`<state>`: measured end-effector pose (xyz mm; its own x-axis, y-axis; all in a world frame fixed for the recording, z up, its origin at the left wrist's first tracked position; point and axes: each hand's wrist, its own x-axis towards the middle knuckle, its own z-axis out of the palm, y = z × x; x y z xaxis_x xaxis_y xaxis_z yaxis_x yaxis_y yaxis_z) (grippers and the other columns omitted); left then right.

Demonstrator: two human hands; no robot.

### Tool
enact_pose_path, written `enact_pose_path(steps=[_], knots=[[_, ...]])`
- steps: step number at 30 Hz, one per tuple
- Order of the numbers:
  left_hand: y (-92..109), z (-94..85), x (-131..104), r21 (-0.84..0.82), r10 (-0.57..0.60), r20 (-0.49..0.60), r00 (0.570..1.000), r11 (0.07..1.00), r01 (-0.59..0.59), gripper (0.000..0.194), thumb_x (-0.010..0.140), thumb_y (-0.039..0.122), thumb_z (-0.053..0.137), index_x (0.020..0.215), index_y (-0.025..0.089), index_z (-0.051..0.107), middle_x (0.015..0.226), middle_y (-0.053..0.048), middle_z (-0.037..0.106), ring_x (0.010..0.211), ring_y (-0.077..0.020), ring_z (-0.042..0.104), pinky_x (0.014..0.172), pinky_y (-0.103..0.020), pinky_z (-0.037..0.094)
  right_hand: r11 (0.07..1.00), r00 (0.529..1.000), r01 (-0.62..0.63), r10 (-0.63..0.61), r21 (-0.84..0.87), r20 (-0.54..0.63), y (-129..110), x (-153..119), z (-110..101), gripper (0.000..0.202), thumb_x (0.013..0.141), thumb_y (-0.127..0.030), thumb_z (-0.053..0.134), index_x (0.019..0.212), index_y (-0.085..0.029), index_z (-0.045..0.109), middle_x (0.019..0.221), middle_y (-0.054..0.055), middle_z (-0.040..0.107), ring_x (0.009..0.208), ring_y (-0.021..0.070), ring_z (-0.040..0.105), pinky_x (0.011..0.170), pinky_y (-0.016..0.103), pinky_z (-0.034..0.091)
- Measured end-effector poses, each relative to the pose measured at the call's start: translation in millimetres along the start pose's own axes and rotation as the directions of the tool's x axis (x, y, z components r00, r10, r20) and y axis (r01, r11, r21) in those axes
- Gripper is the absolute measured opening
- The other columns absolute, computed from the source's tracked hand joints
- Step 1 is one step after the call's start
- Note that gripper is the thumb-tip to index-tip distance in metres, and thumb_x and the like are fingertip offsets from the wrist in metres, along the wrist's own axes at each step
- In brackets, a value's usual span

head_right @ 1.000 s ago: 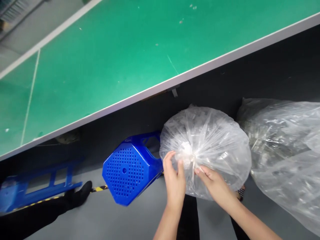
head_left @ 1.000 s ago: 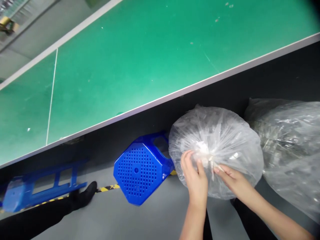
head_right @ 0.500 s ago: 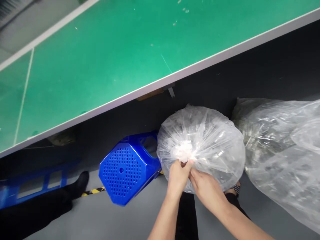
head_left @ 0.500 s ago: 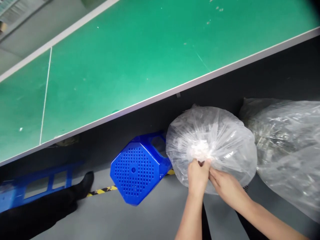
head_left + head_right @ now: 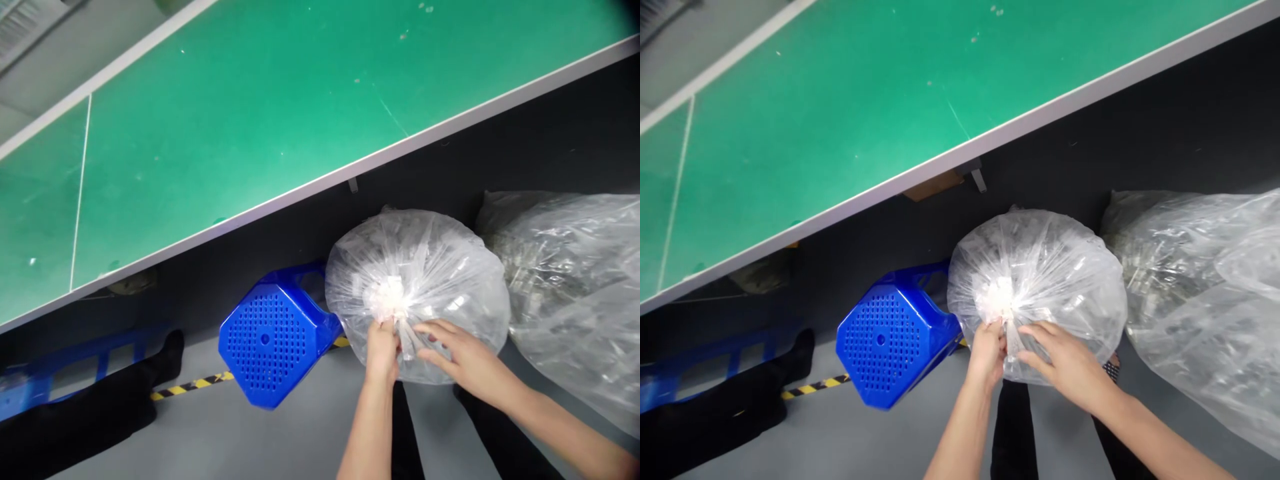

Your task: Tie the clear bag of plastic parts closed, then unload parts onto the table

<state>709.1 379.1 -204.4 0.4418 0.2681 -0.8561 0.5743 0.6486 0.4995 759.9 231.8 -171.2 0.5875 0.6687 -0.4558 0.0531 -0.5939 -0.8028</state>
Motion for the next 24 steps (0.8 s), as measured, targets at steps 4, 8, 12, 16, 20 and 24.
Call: enact_pose_path(steps=[4,8,12,16,20,24], knots=[[4,0.0,-5,-0.008,0.01,0.008,1.0,1.0,-0.01,0.026,0.069,0.038,0.057,0.078,0.017,0.043,0.05,0.01,0.025,0.04,-0.0063,0.02,0.038,-0.017,0.027,0.997,0.988,-0.056,0.064,0.061,-0.142,5,16,-18,0.027,0.095,-0.049,0.043,0.118,-0.036,0.05,0.112,-0.004,0.051,0.096,0.0207,0.05,0.076,0.032,0.042],[-2,1.8,-6,0.149,0.107,0.015,0.994,0.983,-0.108,0.02,0.079,0.036,0.051,0.081,0.016,0.051,0.053,0.006,0.038,0.042,-0.0093,0.034,0.041,-0.019,0.035,0.986,0.998,0.069,-0.067,-0.151,0.017,-5,42,-25,0.047,0.09,-0.046,0.051,0.133,-0.038,0.035,0.11,-0.002,0.049,0.093,0.0217,0.05,0.075,0.033,0.042],[-6,10.9,-8,0.391,0.243,0.045,0.969,0.888,-0.241,0.017,0.085,0.027,0.044,0.082,0.016,0.057,0.062,0.001,0.05,0.053,-0.013,0.047,0.048,-0.021,0.034,0.978,0.999,0.045,-0.047,-0.202,-0.006,-16,63,-21,0.05,0.09,-0.053,0.05,0.133,-0.032,0.036,0.102,0.0,0.051,0.09,0.0213,0.051,0.071,0.032,0.042],[-2,23.2,-18,0.434,0.328,-0.028,0.944,0.855,-0.284,0.012,0.086,0.018,0.047,0.077,0.016,0.056,0.069,0.0,0.056,0.067,-0.015,0.052,0.06,-0.023,0.035,0.918,0.998,0.012,-0.035,-0.397,-0.049,-29,82,-23,0.042,0.082,-0.049,0.063,0.113,-0.022,0.052,0.092,0.001,0.051,0.086,0.0224,0.051,0.065,0.03,0.04],[3,33.6,-30,0.444,0.441,-0.032,0.897,0.81,-0.382,0.016,0.09,0.019,0.045,0.077,0.019,0.055,0.067,0.003,0.054,0.064,-0.0136,0.049,0.063,-0.023,0.034,0.861,0.993,-0.006,-0.054,-0.508,-0.103,-28,107,-37,0.022,0.089,-0.034,0.055,0.073,-0.019,0.049,0.075,0.001,0.053,0.072,0.0217,0.053,0.061,0.03,0.036],[6,43.3,-32,0.515,0.498,-0.002,0.867,0.744,-0.426,0.018,0.091,0.017,0.041,0.082,0.021,0.056,0.069,0.003,0.054,0.067,-0.0147,0.049,0.065,-0.025,0.032,0.936,0.958,-0.238,0.182,-0.259,-0.223,-6,124,-53,0.025,0.085,-0.041,0.059,0.075,-0.018,0.054,0.072,0.003,0.057,0.074,0.0259,0.056,0.065,0.031,0.039]])
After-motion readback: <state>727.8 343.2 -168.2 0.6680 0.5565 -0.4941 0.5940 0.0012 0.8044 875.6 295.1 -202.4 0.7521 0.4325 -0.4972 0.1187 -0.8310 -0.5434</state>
